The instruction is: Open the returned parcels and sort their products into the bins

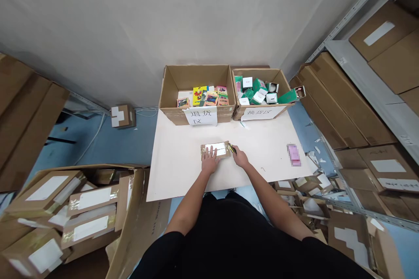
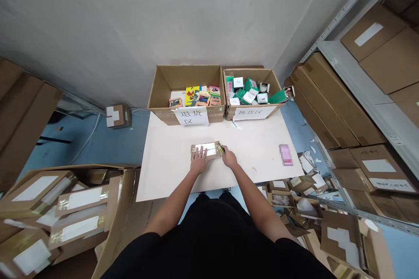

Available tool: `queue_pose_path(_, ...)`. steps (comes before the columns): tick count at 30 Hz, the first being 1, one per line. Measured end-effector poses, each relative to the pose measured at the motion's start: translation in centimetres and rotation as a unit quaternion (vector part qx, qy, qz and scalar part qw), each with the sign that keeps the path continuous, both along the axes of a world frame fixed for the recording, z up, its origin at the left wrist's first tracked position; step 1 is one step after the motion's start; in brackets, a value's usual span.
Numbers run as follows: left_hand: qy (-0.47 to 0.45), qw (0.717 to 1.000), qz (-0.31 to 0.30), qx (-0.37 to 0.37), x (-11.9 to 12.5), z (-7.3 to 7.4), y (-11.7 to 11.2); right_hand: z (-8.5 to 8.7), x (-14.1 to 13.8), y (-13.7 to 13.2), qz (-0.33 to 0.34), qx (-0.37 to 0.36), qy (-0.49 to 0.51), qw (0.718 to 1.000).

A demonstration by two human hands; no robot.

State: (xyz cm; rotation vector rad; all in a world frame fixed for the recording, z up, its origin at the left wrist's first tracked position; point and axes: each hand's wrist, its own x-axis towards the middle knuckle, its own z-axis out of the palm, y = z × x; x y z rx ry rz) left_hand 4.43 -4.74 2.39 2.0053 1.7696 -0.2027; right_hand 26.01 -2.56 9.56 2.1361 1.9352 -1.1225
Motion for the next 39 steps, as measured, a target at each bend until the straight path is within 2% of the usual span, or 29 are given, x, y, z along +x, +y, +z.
queue_pose_path(7, -0.007, 0.999, 0.026, 0.038, 0.9, -0.2, -0.6, 1.9, -2.6, 1.6, 0.077, -0.053, -0.128, 0.987)
queue_pose_path(12, -0.027, 0.998, 0.048, 0.022, 1.2, -0.9, -0.3, 2.4, -2.6, 1.4, 0.104, -0.067, -0.143, 0.982)
queue_pose_path(16, -0.063, 0.996, 0.063, 0.026, 1.3, -1.6, -0.2, 2.6, -1.6, 1.0, 0.09, -0.073, -0.121, 0.986)
queue_pose_path(25, -0.089, 0.993, 0.066, 0.051, 1.5, -2.5, -0.4, 2.5, -0.8, -1.5, 0.095, -0.056, -0.127, 0.986)
queue_pose_path(31, -0.082, 0.992, 0.067, 0.061, 2.0, -2.8, -0.9, 2.3, -1.0, 0.0, 0.066, 0.01, -0.128, 0.99)
queue_pose_path(35, -0.072, 0.991, 0.082, 0.07, 2.7, -2.9, -1.4, 1.3, -2.1, 1.0, 0.092, -0.006, -0.133, 0.987)
queue_pose_path(39, -0.076, 0.99, 0.081, 0.082, 3.3, -3.1, -1.9, 0.2, -2.8, 0.7, 0.102, -0.036, -0.144, 0.984)
